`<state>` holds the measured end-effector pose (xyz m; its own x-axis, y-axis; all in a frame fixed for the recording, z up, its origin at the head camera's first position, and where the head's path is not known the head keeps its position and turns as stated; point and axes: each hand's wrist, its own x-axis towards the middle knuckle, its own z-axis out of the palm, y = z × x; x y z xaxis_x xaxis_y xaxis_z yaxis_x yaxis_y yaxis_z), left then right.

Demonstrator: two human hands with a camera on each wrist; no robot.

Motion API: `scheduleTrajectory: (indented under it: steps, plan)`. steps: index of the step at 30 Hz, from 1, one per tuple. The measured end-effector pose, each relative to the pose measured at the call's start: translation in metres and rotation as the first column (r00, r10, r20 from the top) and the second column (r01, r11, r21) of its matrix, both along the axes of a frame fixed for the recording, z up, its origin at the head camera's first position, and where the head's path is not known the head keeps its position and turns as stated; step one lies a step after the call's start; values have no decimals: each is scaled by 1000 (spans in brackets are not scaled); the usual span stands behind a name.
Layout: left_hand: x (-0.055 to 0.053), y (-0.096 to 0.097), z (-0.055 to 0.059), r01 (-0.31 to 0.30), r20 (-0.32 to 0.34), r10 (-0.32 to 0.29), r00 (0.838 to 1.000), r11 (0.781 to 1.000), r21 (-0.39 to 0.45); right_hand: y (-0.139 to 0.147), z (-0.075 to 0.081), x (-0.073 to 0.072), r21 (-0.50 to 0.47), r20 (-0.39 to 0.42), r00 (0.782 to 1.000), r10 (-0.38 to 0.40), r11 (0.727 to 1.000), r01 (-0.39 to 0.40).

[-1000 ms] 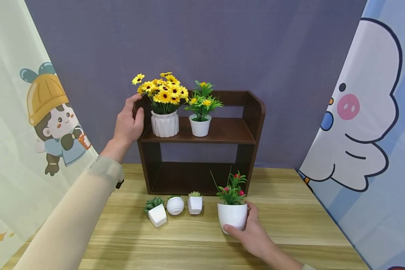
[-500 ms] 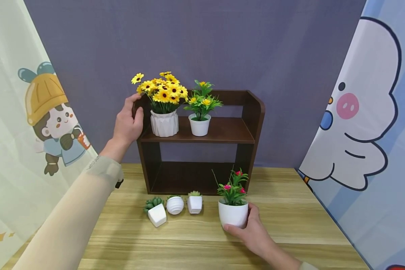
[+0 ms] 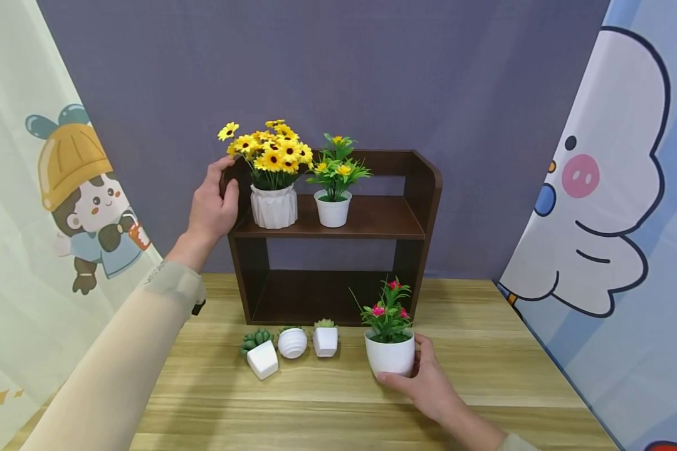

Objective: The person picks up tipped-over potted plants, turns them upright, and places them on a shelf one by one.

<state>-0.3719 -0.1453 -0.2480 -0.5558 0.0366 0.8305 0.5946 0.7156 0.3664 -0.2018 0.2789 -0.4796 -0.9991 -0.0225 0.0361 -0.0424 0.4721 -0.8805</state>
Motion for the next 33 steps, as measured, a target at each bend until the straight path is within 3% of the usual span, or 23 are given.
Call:
scheduleTrajectory:
  steps: [7, 17, 33]
  plan:
    - [2, 1, 0, 3, 5, -3, 1000, 1000, 2, 5, -2, -3, -70, -20, 999, 31, 997, -33]
    - [3, 0, 0, 2, -2, -2, 1000, 1000, -3, 11, -2, -9, -66, 13, 999, 32, 997, -31]
    - [1, 1, 0, 3, -6, -3, 1000, 1000, -1, 20, -7, -27, -119, -15, 990, 138, 983, -139]
